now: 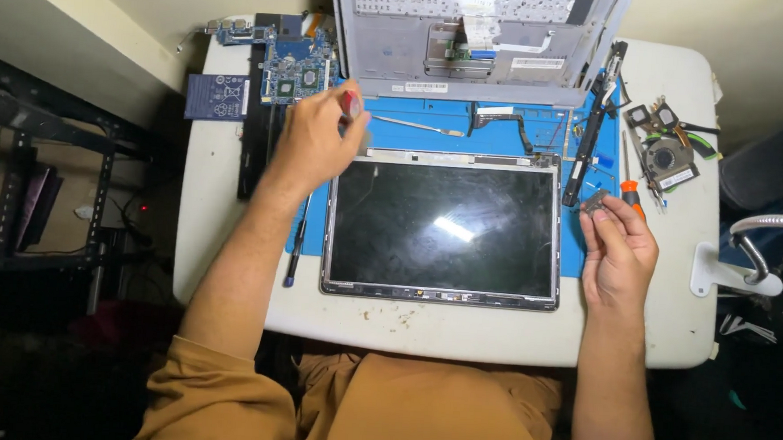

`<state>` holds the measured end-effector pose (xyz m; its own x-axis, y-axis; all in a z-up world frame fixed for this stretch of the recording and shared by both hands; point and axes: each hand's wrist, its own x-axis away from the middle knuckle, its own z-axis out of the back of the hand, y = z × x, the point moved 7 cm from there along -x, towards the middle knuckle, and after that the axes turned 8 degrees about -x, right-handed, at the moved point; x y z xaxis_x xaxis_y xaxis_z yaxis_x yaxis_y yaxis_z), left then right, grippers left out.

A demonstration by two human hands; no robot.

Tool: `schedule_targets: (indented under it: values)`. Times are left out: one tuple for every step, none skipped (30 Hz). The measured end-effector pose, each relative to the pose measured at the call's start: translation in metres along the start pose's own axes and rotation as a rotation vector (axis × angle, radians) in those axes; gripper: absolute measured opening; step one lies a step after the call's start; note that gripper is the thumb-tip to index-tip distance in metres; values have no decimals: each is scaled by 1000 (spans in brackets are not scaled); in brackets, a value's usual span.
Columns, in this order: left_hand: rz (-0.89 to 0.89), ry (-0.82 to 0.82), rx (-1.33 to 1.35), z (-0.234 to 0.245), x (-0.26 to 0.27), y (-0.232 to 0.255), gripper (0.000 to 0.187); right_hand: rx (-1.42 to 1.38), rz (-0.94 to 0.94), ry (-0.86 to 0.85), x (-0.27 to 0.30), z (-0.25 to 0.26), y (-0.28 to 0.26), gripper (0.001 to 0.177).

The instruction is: The person cleans a small metal component and the laptop screen with a brush, then uses a screwdriver to remove screws from the top edge of the screen bezel. The person continues to remove screws and small metal brackets from the bezel area.

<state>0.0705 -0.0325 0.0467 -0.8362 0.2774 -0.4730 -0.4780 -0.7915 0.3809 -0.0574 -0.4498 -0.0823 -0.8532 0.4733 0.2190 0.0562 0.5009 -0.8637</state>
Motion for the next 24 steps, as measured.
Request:
schedule_targets:
  values:
    - [2,-2,-5,8,-4,1,20,-3,-5,-2,2,-6,-2,24]
    - [80,-74,27,10,-7,-3,18,21,-31,49,4,-7,-3,24]
    - [158,-147,61,13,-8,-6,17,45,-57,101,6,-8,-5,24]
    - [161,-141,55,9,-6,-4,17,43,-58,92,5,-8,-5,24]
    - [181,-188,131,2,-3,-4,18,51,-57,102,5,-6,-6,24]
    - [205,-236,204,-4,2,-4,18,60,-62,108,5,-6,-4,24]
    - [213,-229,193,-1,2,-9,18,56,-69,96,4,-8,-3,24]
    - [125,-171,61,5,-1,-7,20,70,-66,101,5,-8,-4,24]
    - [37,-113,-71,10,-2,-5,23,84,-63,107,5,-7,-5,24]
    - [51,-112,-78,9,-2,-5,23,89,-73,95,5,-7,-3,24]
    - [181,-149,34,5,-1,-12,19,85,-68,99,5,-7,-3,24]
    - [299,-182,150,-1,-3,-18,18,76,-54,108,4,-6,-4,23]
    - [304,-176,147,2,0,-20,18,77,-55,100,5,-8,-5,23]
    - [197,-183,92,3,0,-14,17,84,-57,103,7,-9,-6,22]
    - [91,-190,38,4,0,-7,20,92,-59,107,8,-9,-7,22]
    - [92,-189,39,3,0,-7,20,94,-58,107,7,-8,-6,22]
    - [181,-183,74,3,0,-12,18,87,-58,106,6,-6,-4,22]
    - [267,-178,111,0,0,-17,20,82,-55,109,6,-4,-4,22]
    - [266,-179,116,-1,6,-23,20,84,-53,112,4,-6,-2,22]
    - [174,-133,59,-3,7,-22,26,74,-43,101,4,-5,-2,23]
    - [82,-85,4,-6,9,-20,35,64,-34,89,2,-3,-3,23]
    - [62,-92,26,-5,8,-13,35,67,-16,114,0,4,0,23]
    - [-8,25,-18,4,8,-4,28,60,24,56,-5,6,2,22]
    - [-77,142,-56,12,8,7,22,59,65,1,-7,9,3,20]
